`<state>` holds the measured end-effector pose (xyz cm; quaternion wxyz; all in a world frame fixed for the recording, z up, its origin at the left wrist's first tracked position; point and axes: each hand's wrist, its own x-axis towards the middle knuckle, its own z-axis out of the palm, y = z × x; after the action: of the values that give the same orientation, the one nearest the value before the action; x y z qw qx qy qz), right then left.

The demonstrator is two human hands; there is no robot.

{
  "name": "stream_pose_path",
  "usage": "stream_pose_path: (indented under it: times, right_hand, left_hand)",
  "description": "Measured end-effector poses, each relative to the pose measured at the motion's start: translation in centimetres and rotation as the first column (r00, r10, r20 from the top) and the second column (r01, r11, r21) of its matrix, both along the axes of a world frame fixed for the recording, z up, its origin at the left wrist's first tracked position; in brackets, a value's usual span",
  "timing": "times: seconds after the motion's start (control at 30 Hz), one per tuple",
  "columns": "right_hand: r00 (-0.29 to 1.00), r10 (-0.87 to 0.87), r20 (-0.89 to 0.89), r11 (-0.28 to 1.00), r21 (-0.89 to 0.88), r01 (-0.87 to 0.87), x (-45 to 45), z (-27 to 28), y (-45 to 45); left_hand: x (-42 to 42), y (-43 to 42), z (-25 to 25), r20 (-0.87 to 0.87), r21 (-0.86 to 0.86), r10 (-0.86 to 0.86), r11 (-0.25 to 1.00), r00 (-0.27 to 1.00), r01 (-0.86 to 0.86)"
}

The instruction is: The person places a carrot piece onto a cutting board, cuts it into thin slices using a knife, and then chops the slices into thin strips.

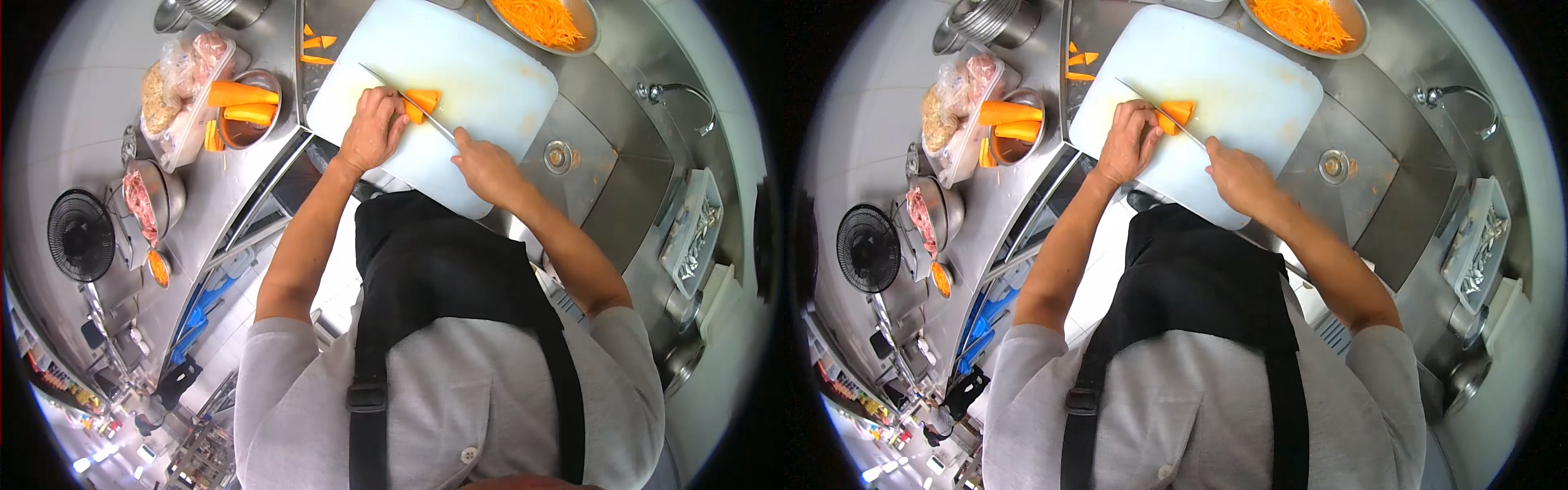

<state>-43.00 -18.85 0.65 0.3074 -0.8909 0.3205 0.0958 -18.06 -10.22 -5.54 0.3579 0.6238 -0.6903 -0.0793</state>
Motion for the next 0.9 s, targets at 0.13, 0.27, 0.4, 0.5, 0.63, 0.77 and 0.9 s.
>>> stream_pose_path:
  times: [0.13, 0.27, 0.4, 0.5, 0.63, 0.77, 0.9]
  right_hand:
    - [0.998, -0.017, -0.059, 1.000, 0.019, 0.018, 0.2, 2.3, -0.2]
    - [0.998, -0.026, -0.056, 0.999, 0.019, 0.027, -1.0, 5.2, 0.0]
    - [0.998, -0.002, -0.068, 0.998, 0.061, 0.006, -2.1, 7.2, 0.1]
    - [0.999, 0.005, -0.049, 0.999, 0.052, -0.003, -2.3, 7.3, 0.2]
    - [1.000, -0.001, -0.008, 1.000, 0.021, 0.001, -2.3, 6.0, 0.6]
    - [0.999, -0.001, -0.044, 0.998, 0.067, 0.004, 0.3, 0.1, 0.1]
    - [0.999, -0.021, -0.029, 0.999, 0.049, 0.022, 0.7, 0.3, 0.2]
  left_hand:
    - [-0.1, -0.1, 0.0, 0.023, -0.003, 0.004, 1.000, 1.000, -0.004]
    - [-0.1, 0.0, 0.2, 0.025, 0.015, 0.011, 1.000, 1.000, -0.011]
    - [-0.2, 0.1, 0.1, 0.021, 0.009, 0.014, 1.000, 1.000, -0.014]
    - [-0.1, 0.1, 0.3, 0.022, 0.007, 0.014, 1.000, 1.000, -0.014]
    - [-0.1, 0.0, 0.2, 0.010, 0.007, 0.013, 1.000, 1.000, -0.013]
    - [0.0, 0.0, 0.1, 0.010, -0.004, 0.007, 1.000, 1.000, -0.007]
    - [-0.3, 0.0, 0.2, -0.007, -0.021, 0.013, 1.000, 1.000, -0.013]
